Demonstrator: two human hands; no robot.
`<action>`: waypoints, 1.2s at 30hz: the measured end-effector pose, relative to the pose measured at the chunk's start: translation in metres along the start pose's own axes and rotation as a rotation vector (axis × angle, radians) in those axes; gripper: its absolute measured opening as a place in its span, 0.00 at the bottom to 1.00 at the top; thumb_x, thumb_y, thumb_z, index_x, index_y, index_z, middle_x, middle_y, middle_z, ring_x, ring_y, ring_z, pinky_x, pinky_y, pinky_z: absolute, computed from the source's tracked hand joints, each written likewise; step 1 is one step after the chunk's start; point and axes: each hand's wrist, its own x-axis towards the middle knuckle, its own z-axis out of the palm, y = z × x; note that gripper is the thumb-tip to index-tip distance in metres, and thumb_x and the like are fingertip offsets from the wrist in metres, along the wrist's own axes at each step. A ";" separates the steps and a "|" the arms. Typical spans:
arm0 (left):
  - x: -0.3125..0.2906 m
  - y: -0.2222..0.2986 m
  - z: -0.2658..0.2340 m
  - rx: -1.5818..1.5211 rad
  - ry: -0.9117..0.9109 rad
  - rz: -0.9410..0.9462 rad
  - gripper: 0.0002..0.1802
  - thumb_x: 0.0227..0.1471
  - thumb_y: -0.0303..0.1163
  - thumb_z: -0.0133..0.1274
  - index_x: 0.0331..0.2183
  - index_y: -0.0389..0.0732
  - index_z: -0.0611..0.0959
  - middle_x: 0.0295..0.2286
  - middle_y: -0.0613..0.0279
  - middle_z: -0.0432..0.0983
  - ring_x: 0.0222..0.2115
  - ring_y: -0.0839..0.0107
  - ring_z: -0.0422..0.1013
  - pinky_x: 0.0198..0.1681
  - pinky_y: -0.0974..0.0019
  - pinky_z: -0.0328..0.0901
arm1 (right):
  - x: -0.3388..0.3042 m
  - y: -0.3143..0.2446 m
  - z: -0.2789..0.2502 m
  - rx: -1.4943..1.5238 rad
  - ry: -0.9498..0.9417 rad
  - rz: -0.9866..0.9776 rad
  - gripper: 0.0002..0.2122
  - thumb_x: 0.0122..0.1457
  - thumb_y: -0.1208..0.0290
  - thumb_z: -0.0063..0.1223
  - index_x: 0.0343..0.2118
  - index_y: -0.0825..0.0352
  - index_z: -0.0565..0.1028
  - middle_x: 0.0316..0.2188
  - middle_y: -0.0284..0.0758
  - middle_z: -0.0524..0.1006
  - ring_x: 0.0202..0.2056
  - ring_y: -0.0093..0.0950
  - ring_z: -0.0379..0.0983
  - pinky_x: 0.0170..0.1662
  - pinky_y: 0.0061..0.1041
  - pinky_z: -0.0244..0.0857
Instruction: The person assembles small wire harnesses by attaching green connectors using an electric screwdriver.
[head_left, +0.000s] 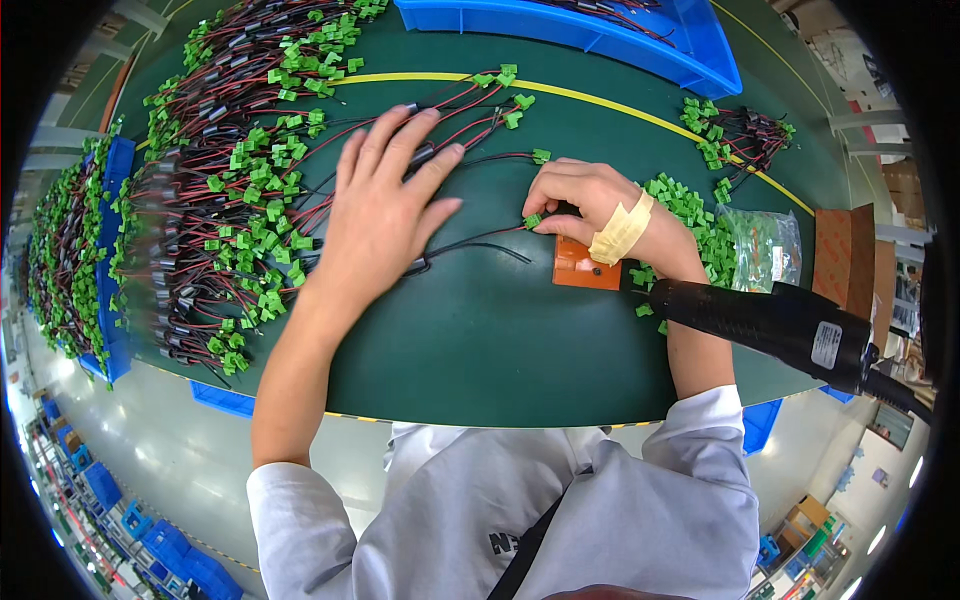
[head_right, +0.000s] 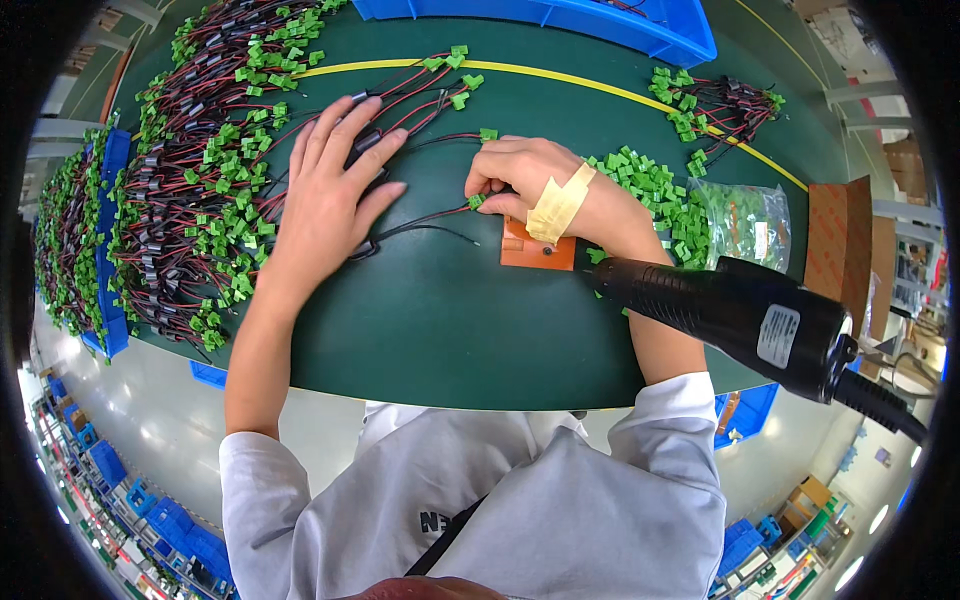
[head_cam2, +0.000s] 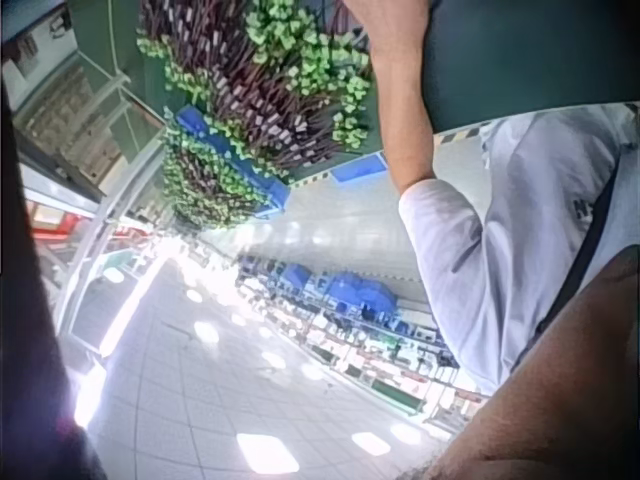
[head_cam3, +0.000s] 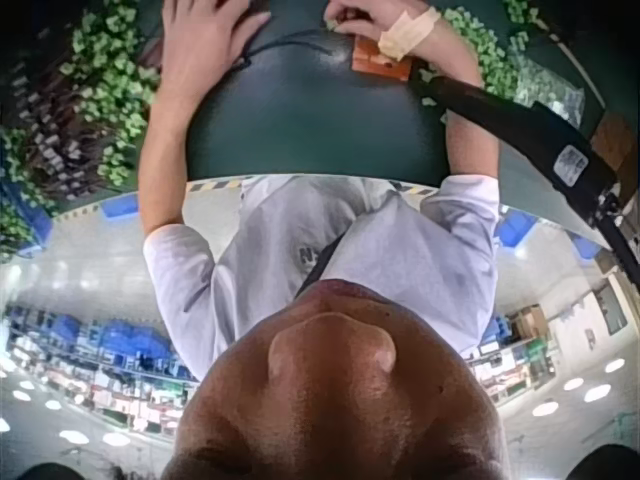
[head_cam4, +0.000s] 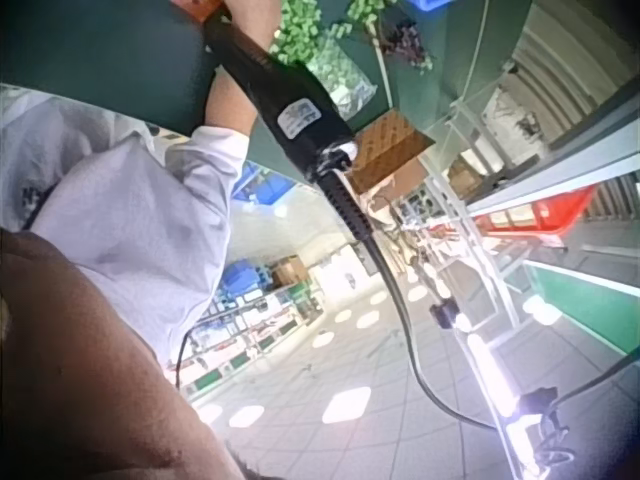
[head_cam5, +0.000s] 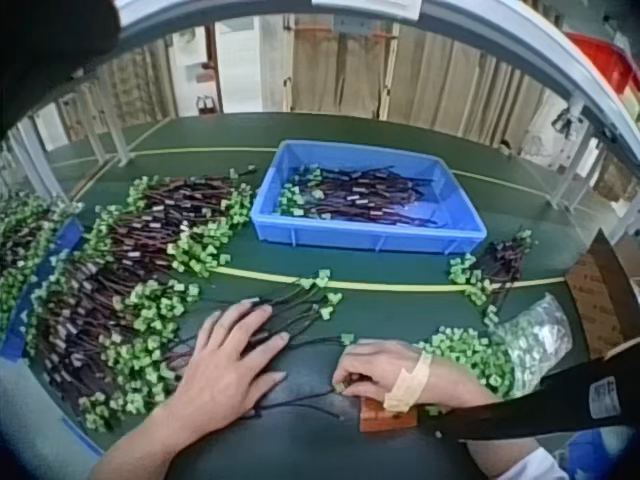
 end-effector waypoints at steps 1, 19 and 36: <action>-0.002 0.010 -0.001 -0.098 0.074 0.000 0.23 0.52 0.35 0.68 0.49 0.41 0.84 0.57 0.54 0.72 0.60 0.51 0.66 0.60 0.49 0.62 | 0.002 0.002 0.002 -0.005 -0.002 -0.015 0.10 0.52 0.78 0.68 0.37 0.68 0.78 0.35 0.38 0.80 0.40 0.41 0.78 0.43 0.39 0.73; -0.016 0.039 0.022 -0.390 0.039 0.024 0.07 0.51 0.29 0.69 0.29 0.39 0.86 0.26 0.63 0.73 0.30 0.61 0.69 0.36 0.58 0.61 | -0.002 0.003 -0.003 0.017 -0.032 -0.049 0.09 0.55 0.76 0.68 0.35 0.68 0.78 0.33 0.38 0.80 0.38 0.40 0.78 0.42 0.37 0.73; -0.013 0.034 0.016 -0.280 0.221 -0.008 0.13 0.48 0.27 0.69 0.37 0.40 0.85 0.36 0.62 0.75 0.35 0.60 0.71 0.38 0.58 0.63 | 0.019 0.022 -0.020 -0.103 0.130 0.025 0.09 0.60 0.75 0.64 0.42 0.71 0.81 0.36 0.40 0.78 0.37 0.39 0.77 0.42 0.34 0.72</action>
